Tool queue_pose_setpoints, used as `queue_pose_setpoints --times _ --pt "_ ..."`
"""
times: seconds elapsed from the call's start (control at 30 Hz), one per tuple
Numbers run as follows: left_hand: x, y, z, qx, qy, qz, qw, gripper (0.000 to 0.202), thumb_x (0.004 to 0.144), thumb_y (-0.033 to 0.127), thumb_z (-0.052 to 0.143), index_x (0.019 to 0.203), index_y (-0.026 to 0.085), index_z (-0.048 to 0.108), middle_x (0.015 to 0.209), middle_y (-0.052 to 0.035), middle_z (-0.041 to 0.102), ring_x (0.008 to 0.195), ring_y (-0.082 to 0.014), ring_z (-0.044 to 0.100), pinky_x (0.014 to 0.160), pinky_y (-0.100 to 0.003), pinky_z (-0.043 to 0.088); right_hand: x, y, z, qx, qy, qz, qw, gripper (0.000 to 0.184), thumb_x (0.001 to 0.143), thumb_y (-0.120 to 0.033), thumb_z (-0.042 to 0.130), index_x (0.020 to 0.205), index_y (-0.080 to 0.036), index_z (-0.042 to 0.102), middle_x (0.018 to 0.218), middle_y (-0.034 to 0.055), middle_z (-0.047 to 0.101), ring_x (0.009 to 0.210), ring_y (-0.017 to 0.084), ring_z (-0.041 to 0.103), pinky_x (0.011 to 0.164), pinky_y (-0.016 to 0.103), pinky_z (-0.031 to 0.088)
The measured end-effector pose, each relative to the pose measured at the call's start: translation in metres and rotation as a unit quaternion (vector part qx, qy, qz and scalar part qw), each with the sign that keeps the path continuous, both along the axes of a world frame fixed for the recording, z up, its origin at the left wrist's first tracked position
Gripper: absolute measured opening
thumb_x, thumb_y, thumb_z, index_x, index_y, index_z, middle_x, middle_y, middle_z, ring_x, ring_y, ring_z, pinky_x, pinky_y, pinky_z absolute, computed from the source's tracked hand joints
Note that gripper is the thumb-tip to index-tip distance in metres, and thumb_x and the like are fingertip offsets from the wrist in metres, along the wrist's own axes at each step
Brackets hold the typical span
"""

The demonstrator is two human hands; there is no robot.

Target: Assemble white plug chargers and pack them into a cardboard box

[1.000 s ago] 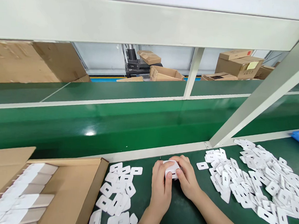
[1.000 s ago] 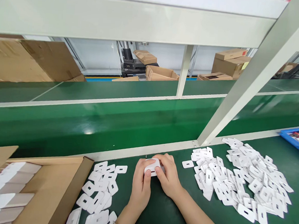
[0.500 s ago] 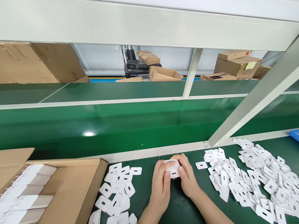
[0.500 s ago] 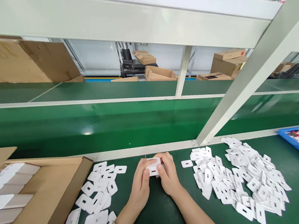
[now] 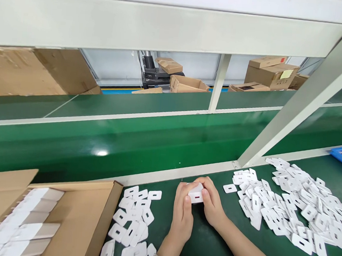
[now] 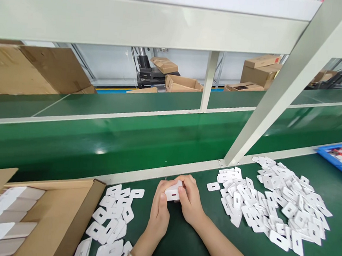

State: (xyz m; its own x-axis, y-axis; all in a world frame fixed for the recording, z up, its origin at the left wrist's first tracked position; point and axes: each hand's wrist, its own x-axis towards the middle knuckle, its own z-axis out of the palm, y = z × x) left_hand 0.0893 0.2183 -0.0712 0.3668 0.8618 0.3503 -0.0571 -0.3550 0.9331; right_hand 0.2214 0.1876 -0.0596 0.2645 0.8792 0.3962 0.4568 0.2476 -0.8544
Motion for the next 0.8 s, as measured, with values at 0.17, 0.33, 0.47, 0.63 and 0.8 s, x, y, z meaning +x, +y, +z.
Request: queue_pose_setpoints --times 0.17,0.33,0.47,0.63,0.8 --pt "0.000 0.000 0.003 0.011 0.052 -0.010 0.999 0.032 0.111 0.045 0.042 0.126 0.026 0.064 0.117 -0.0084 0.063 0.107 -0.0236 0.062 0.094 -0.040 0.052 0.002 0.000 -0.002 -0.007 0.010 -0.002 1.000 0.051 0.110 -0.059 0.027 0.103 -0.025 0.065 0.097 0.0050 0.068 0.090 0.024 0.062 0.081 0.039 0.047" --pt "0.000 0.000 0.005 0.025 0.058 -0.012 0.998 0.027 0.111 0.039 0.044 0.124 0.027 0.063 0.114 -0.0076 0.062 0.106 -0.0229 0.062 0.094 -0.039 0.053 0.004 0.000 0.001 0.009 -0.036 -0.014 0.999 0.047 0.108 -0.059 0.033 0.101 -0.025 0.064 0.093 0.0035 0.066 0.086 0.023 0.059 0.081 0.041 0.045" --pt "0.000 -0.001 0.003 0.026 0.071 -0.029 0.997 0.032 0.112 0.029 0.037 0.137 0.028 0.056 0.133 -0.0098 0.060 0.124 -0.0240 0.058 0.108 -0.045 0.049 0.007 0.000 -0.002 0.009 -0.066 -0.020 0.998 0.033 0.108 -0.049 0.039 0.108 -0.025 0.062 0.098 0.0043 0.066 0.091 0.024 0.059 0.085 0.043 0.045" --pt "0.003 -0.004 0.001 0.065 0.158 -0.032 0.985 0.047 0.104 0.019 0.051 0.149 0.030 0.044 0.144 -0.0120 0.055 0.134 -0.0291 0.051 0.115 -0.054 0.043 0.015 0.000 -0.012 -0.004 -0.031 -0.041 0.999 0.032 0.101 -0.038 0.036 0.124 -0.026 0.056 0.105 0.0048 0.061 0.095 0.026 0.058 0.085 0.045 0.047" --pt "0.006 -0.001 0.001 0.065 0.172 -0.020 0.983 0.051 0.099 0.013 0.056 0.145 0.031 0.044 0.142 -0.0093 0.060 0.134 -0.0301 0.051 0.116 -0.057 0.039 0.020 0.001 -0.016 -0.009 -0.052 -0.050 0.997 0.044 0.092 -0.034 0.040 0.134 -0.025 0.050 0.104 0.0048 0.058 0.094 0.028 0.057 0.086 0.048 0.047"
